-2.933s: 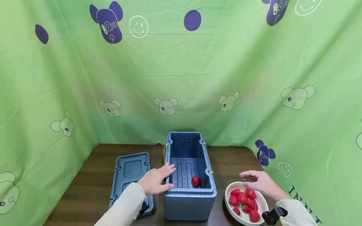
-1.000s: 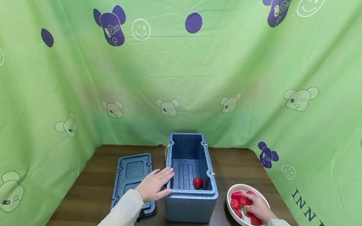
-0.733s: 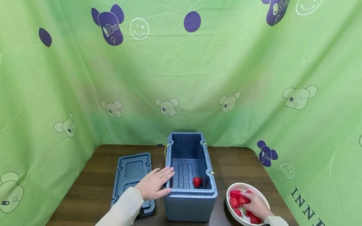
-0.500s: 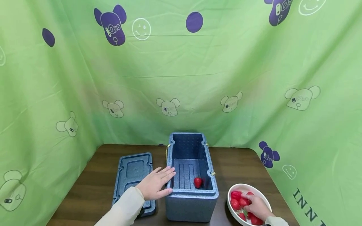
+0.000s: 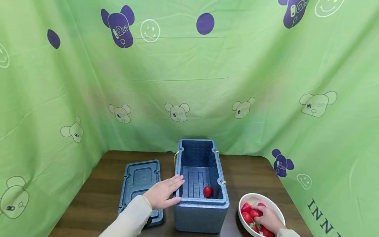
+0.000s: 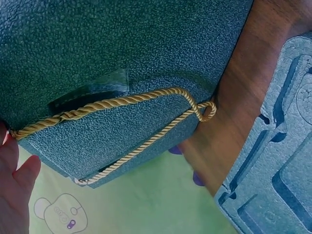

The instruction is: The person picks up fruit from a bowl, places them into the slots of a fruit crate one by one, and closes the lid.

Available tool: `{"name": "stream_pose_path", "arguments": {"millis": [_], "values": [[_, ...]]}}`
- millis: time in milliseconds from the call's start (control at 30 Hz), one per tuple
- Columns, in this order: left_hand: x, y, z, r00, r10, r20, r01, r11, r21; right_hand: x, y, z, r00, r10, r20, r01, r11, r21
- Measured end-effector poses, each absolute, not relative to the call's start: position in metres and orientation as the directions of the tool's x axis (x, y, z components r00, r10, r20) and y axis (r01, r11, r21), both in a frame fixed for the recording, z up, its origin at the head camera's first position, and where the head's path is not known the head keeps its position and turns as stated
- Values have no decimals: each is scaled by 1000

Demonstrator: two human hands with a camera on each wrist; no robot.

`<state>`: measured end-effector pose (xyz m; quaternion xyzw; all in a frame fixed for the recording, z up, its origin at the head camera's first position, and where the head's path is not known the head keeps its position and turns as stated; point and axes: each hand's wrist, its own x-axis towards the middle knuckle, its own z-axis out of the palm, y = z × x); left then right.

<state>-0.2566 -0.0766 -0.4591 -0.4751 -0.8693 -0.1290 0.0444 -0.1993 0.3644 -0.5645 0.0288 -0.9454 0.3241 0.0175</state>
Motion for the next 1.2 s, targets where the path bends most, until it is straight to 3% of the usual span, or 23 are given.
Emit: {"name": "stream_pose_path", "arguments": {"millis": [500,933,1200], "values": [[-253,-75,-454,-599,785,158,799,573,180,-197,365,-565,-995,-72,65,-97,779,-619],[-254,-74,-455,-640,759,121,760,603,241,-200,360,-560,-999,-2,39,-26,791,-611],[-254,-75,-456,-641,758,115,760,608,229,-201,364,-548,-992,-115,47,-117,740,-662]]}}
